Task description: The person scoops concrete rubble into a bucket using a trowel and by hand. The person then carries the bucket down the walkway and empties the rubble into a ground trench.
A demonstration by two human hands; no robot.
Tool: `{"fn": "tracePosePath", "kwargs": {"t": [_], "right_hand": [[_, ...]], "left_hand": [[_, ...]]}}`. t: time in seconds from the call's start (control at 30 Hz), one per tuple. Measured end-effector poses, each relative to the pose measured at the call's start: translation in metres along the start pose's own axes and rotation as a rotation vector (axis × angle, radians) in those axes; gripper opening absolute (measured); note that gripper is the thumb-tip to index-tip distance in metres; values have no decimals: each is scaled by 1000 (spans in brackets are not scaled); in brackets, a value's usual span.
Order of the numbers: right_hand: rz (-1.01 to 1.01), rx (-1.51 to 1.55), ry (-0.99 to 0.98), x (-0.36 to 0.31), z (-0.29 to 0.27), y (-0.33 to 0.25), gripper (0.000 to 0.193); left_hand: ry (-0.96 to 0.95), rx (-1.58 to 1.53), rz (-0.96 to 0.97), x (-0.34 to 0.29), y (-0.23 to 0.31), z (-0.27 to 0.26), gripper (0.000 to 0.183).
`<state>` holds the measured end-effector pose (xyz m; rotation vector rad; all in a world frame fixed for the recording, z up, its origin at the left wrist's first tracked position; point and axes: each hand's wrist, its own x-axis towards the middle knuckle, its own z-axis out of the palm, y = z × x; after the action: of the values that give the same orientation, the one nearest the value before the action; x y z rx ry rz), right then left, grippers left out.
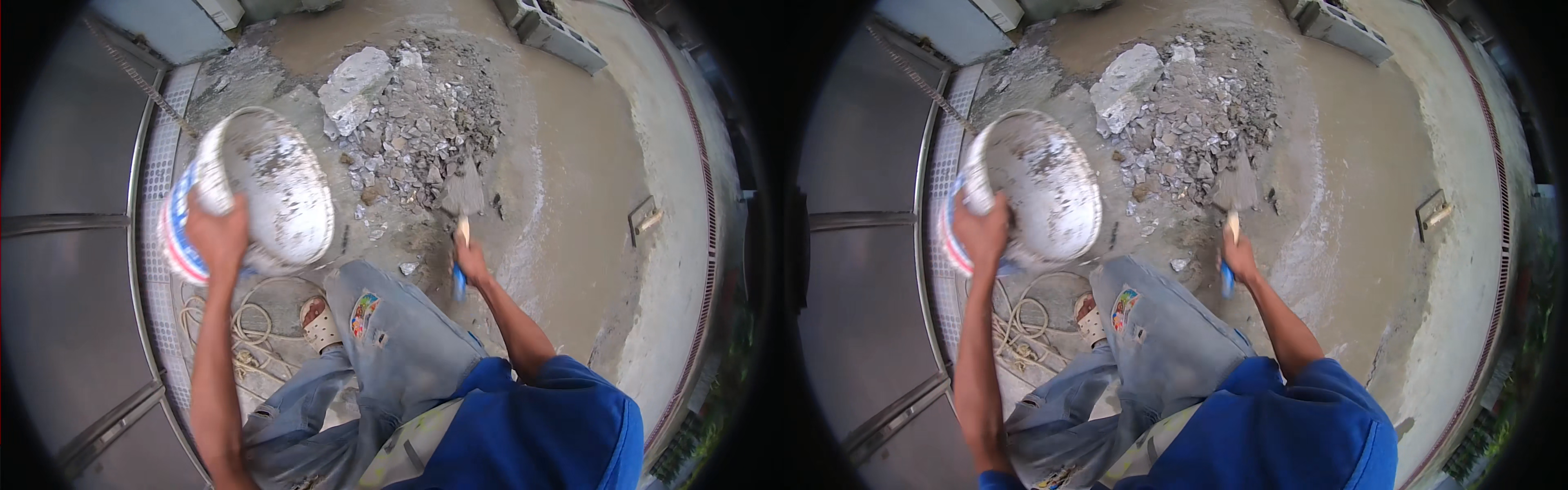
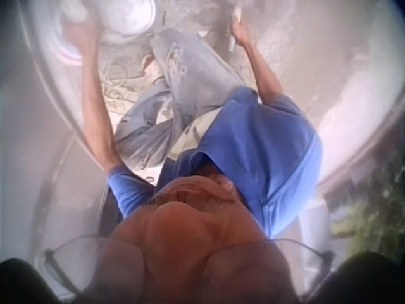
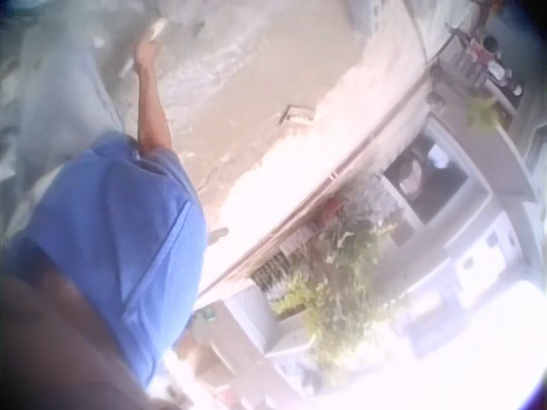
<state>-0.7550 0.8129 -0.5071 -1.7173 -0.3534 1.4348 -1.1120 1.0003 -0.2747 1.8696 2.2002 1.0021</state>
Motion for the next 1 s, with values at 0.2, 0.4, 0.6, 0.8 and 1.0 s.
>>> {"fn": "tracePosePath", "kwargs": {"t": [0.2, 0.4, 0.6, 0.8, 1.0], "right_hand": [[44, 207, 42, 57, 50, -60, 39], [67, -116, -30, -48, -44, -60, 41], [284, -296, -13, -143, -84, -20, 40], [-65, -463, -30, 21, -7, -28, 50], [-108, -78, -90, 85, 63, -69, 32]], "left_hand": [[-217, 165, -44, -6, 67, 75, 72], [-178, 180, 99, -3, 54, 72, 56], [-267, 260, 15, 5, 65, 76, 53], [-314, 244, -16, 21, 55, 84, 60], [-329, 278, -58, 46, 52, 100, 64]]}}
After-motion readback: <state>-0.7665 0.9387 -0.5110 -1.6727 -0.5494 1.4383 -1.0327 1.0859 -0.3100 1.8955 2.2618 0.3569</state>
